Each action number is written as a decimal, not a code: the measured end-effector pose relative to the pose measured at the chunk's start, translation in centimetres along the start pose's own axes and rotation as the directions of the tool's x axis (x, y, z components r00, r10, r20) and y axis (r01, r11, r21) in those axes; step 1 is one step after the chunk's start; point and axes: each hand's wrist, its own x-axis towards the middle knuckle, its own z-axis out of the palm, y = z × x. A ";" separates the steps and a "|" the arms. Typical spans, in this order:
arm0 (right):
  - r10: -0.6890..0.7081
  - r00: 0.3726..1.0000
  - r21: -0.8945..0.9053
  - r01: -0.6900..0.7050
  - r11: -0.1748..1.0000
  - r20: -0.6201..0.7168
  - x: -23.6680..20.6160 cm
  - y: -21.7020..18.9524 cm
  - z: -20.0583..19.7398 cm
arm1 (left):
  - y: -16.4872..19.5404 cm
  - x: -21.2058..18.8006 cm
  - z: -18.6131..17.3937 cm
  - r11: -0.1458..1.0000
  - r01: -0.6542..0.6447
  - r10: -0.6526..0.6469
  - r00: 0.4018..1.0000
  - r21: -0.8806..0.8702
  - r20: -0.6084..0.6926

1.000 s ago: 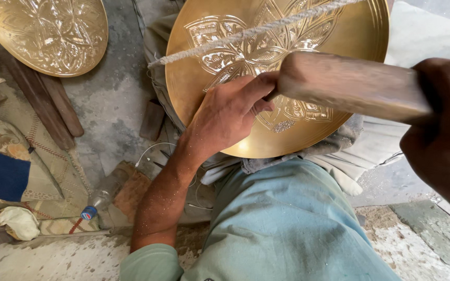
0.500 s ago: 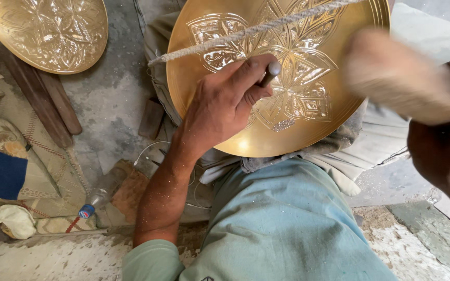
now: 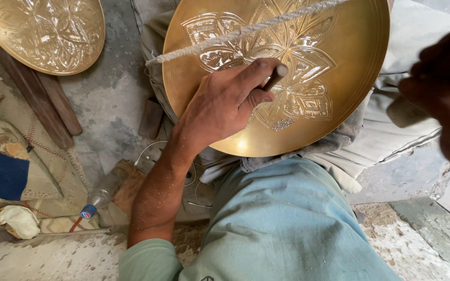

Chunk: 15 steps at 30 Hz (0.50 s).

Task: The person sits on the floor with a brass plate on their lap, holding a punch against the plate's embossed floral pattern and striking it with a wooden mallet to deepen the decoration. They reposition the punch across different pattern areas, briefly handle a second punch, and continue hammering around the design.

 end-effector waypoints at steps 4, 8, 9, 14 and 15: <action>-0.052 0.997 -0.135 0.059 0.989 0.058 0.0 0.3 0.3 | 0.1 0.1 0.0 0.999 0.024 -0.025 1.000 0.028 0.013; 0.059 0.998 0.054 -0.059 0.997 0.012 -0.1 0.9 0.8 | 0.3 0.1 -0.2 0.999 0.031 -0.031 0.999 0.014 0.012; 0.089 0.996 0.103 -0.089 0.991 -0.001 -0.2 1.1 0.8 | 0.4 0.1 -0.2 0.999 0.031 -0.031 0.999 0.017 0.010; -0.043 0.999 -0.056 0.044 0.997 0.008 -0.3 1.8 0.5 | 0.4 0.2 -0.2 0.999 0.033 -0.033 0.999 0.023 0.013; -0.035 0.999 -0.041 0.035 0.999 0.007 -0.3 1.8 0.4 | 0.4 0.2 -0.2 0.999 0.049 -0.049 0.999 0.023 0.014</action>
